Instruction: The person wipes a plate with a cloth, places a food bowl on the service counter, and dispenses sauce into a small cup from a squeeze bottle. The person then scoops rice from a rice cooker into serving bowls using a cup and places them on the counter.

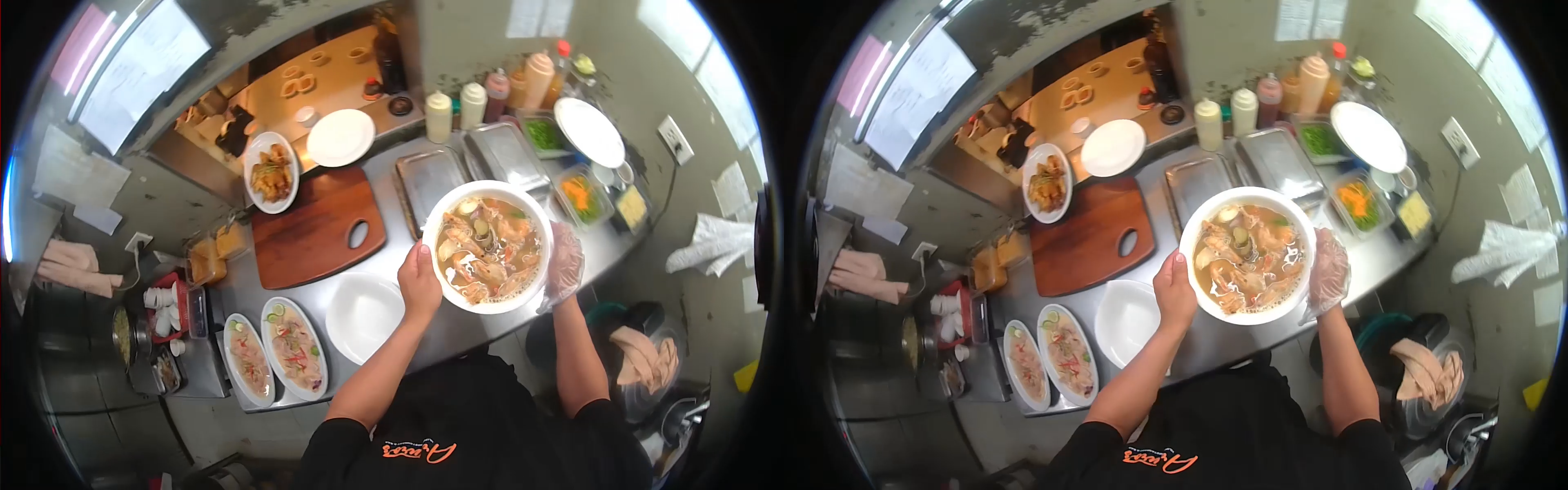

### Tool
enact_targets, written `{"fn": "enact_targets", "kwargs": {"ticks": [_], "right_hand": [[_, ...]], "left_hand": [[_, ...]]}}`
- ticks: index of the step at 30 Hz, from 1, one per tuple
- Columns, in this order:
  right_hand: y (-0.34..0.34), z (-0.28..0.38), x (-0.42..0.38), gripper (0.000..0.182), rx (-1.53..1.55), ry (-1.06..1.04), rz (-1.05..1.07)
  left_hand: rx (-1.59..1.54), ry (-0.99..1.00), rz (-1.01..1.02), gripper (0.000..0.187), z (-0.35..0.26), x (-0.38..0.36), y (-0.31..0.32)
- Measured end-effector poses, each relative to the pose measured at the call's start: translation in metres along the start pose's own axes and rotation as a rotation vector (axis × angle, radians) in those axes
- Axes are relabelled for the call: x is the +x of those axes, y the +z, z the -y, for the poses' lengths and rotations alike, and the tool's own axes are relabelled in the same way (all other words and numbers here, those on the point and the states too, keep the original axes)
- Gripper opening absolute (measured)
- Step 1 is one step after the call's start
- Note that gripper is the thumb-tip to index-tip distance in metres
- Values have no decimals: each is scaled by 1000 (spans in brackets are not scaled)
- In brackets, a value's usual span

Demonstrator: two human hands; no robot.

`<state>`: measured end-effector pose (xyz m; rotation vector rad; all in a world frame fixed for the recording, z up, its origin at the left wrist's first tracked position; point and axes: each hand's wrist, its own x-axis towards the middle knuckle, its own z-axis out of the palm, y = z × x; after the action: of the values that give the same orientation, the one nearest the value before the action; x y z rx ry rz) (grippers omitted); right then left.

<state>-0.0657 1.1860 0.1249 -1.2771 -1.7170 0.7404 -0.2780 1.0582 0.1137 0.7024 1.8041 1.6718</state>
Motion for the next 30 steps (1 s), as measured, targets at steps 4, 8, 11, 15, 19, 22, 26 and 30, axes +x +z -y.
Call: {"fn": "enact_targets", "kwargs": {"ticks": [4, 8, 11, 15, 19, 22, 26, 30], "right_hand": [[70, 40, 37, 41, 248, 53, 32], [153, 79, 88, 43, 176, 227, 229], [212, 87, 121, 58, 169, 229, 269], [286, 95, 154, 71, 398, 192, 295], [363, 61, 192, 76, 591, 260, 409], [390, 57, 207, 77, 438, 287, 383], [407, 55, 222, 67, 359, 247, 487], [427, 54, 228, 55, 651, 329, 520]], "left_hand": [[-19, 145, -37, 39, -8, 63, -41], [-49, 195, -154, 35, -11, 157, -88], [-24, 186, -186, 34, -1, 216, -116], [17, 206, -220, 37, 18, 281, -145], [51, 220, -250, 36, 24, 319, -162], [62, 220, -284, 36, 42, 347, -172], [51, 180, -304, 35, 65, 373, -179], [42, 145, -317, 37, 68, 383, -180]]}}
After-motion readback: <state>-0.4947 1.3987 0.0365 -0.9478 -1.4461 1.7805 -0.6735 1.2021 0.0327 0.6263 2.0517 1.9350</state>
